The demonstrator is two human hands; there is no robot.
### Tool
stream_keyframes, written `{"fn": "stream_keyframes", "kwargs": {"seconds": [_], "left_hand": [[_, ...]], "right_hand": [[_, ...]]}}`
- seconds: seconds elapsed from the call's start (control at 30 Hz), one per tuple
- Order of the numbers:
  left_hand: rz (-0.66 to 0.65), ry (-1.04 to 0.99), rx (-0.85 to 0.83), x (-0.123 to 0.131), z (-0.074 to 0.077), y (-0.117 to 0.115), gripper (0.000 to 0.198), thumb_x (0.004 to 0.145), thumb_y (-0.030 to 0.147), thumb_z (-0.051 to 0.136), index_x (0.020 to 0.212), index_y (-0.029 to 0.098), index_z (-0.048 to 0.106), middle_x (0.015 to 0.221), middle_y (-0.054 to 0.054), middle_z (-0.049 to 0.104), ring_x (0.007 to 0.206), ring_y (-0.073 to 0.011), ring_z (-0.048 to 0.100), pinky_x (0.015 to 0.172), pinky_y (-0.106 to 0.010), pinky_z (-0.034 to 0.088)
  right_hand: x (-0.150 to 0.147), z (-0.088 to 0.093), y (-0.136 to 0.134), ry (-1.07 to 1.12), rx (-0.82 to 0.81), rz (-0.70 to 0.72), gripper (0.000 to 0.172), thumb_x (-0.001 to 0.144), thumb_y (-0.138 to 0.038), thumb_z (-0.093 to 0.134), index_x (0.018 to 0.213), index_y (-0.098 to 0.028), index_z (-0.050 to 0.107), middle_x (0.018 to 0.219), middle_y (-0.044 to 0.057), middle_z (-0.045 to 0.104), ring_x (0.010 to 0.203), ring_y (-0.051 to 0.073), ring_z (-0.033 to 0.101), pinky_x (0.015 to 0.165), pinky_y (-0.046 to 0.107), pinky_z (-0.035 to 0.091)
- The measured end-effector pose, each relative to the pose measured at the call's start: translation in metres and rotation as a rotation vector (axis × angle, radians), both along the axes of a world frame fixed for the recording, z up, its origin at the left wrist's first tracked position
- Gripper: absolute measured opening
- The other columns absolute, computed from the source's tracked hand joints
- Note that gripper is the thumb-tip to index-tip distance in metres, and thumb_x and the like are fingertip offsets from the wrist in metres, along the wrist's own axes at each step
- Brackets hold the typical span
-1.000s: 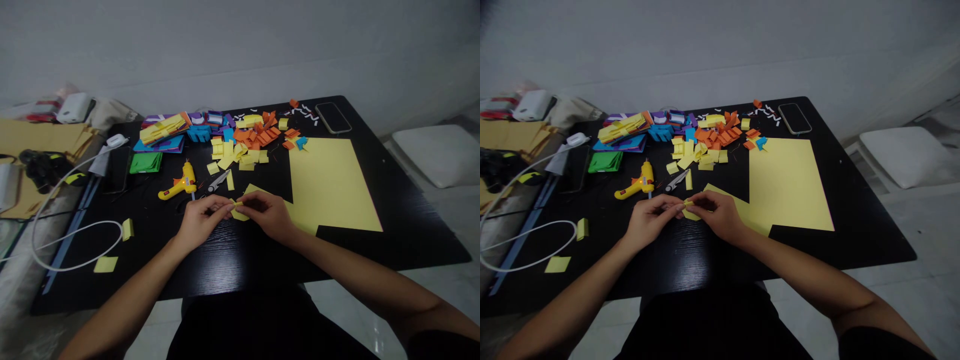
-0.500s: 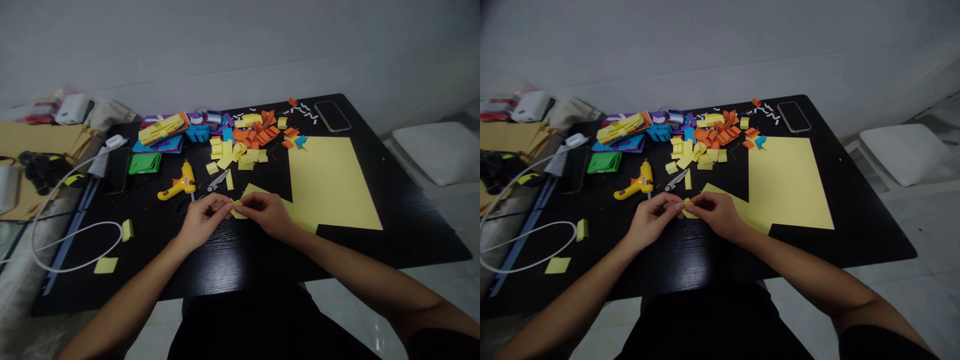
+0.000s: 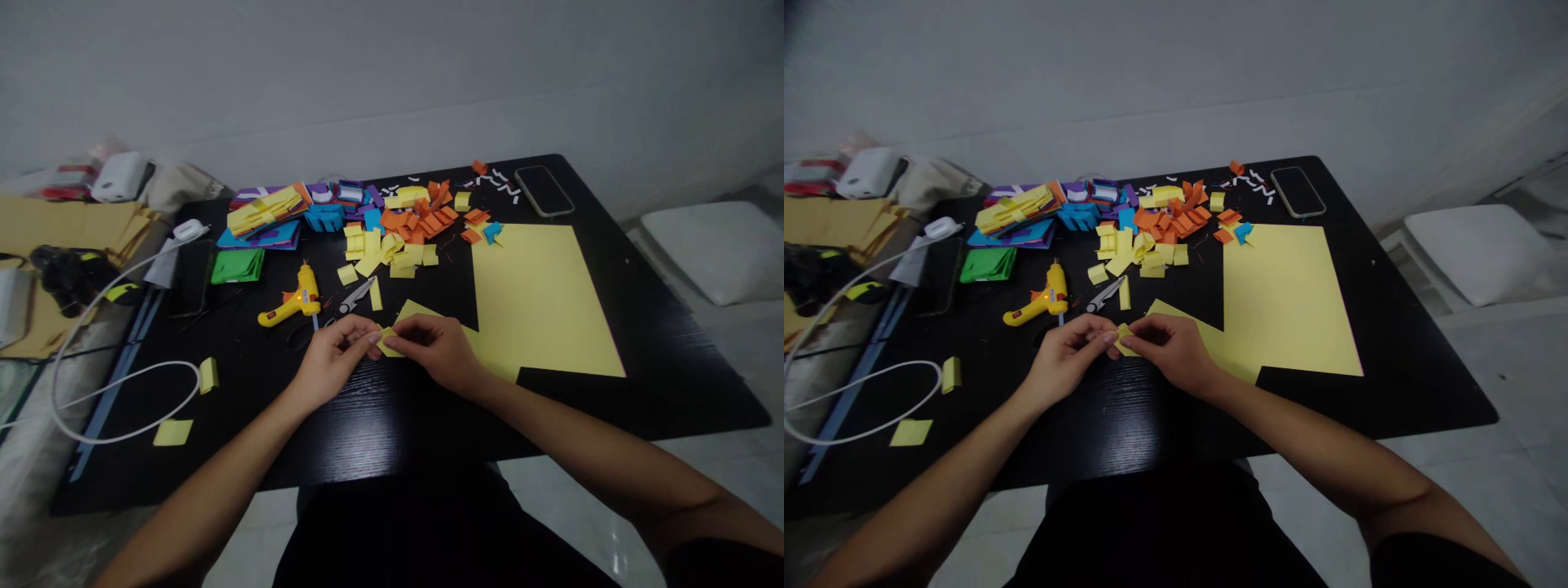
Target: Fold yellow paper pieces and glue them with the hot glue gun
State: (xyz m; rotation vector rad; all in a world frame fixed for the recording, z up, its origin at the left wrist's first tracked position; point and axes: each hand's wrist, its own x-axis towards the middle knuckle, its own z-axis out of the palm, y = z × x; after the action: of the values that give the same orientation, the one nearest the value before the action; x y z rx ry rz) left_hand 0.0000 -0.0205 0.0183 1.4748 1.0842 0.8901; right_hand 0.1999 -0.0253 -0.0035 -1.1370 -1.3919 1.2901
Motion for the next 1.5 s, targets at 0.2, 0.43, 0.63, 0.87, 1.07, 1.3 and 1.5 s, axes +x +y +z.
{"fn": "stream_keyframes", "kwargs": {"seconds": [0.2,0.43,0.63,0.87,1.07,1.3,1.5], "left_hand": [[-0.059,-0.053,-0.054,-0.004,0.002,0.002,0.018,0.091,0.032,0.074,0.098,0.015,0.073,0.077,-0.003,0.076,0.071,-0.0143,0.073,0.072,-0.026,0.059],[-0.018,0.016,0.02,-0.002,0.0,0.001,0.016,0.092,0.031,0.073,0.093,0.015,0.072,0.071,-0.002,0.072,0.067,-0.0125,0.069,0.068,-0.023,0.055],[-0.06,0.14,0.053,-0.005,-0.003,0.001,0.017,0.092,0.032,0.068,0.089,0.015,0.068,0.07,-0.001,0.068,0.064,-0.0121,0.062,0.06,-0.022,0.048],[-0.036,0.077,-0.047,-0.004,-0.005,0.0,0.017,0.09,0.033,0.069,0.092,0.016,0.066,0.071,-0.002,0.07,0.064,-0.0144,0.065,0.064,-0.026,0.052],[-0.06,0.046,-0.027,-0.001,-0.003,-0.001,0.014,0.091,0.029,0.07,0.093,0.016,0.066,0.079,-0.003,0.071,0.071,-0.0141,0.066,0.067,-0.025,0.051],[-0.06,-0.066,0.101,-0.001,-0.008,-0.003,0.03,0.094,0.025,0.07,0.121,0.019,0.06,0.097,-0.005,0.07,0.088,-0.0168,0.07,0.081,-0.029,0.055],[-0.005,0.025,0.117,0.0,-0.007,-0.004,0.018,0.094,0.029,0.07,0.11,0.02,0.068,0.085,-0.002,0.07,0.075,-0.0142,0.068,0.072,-0.026,0.056]], "right_hand": [[0.001,0.002,0.001,0.034,0.002,0.021,0.016,0.081,-0.036,0.084,0.086,-0.021,0.079,0.082,0.002,0.08,0.073,0.017,0.073,0.07,0.03,0.06],[0.0,0.001,0.0,-0.012,0.01,0.037,0.018,0.082,-0.036,0.082,0.086,-0.019,0.076,0.08,0.002,0.077,0.069,0.015,0.07,0.067,0.028,0.057],[0.0,0.0,0.0,0.098,-0.014,-0.016,0.027,0.081,-0.03,0.083,0.102,-0.022,0.07,0.093,0.003,0.075,0.082,0.017,0.072,0.074,0.03,0.059],[-0.001,0.0,0.003,0.21,-0.103,0.002,0.045,0.073,-0.034,0.09,0.108,-0.023,0.064,0.092,0.002,0.075,0.086,0.019,0.075,0.081,0.034,0.063],[0.0,0.001,0.004,0.188,-0.099,-0.013,0.03,0.077,-0.041,0.087,0.087,-0.021,0.067,0.082,0.001,0.074,0.073,0.016,0.072,0.074,0.033,0.061],[0.0,0.001,0.002,0.12,-0.092,0.058,0.026,0.08,-0.041,0.084,0.088,-0.022,0.069,0.078,-0.001,0.071,0.069,0.016,0.071,0.068,0.03,0.059],[-0.001,0.005,-0.001,0.116,-0.047,0.029,0.023,0.081,-0.038,0.083,0.091,-0.021,0.071,0.081,0.001,0.073,0.067,0.014,0.067,0.066,0.028,0.057]]}}
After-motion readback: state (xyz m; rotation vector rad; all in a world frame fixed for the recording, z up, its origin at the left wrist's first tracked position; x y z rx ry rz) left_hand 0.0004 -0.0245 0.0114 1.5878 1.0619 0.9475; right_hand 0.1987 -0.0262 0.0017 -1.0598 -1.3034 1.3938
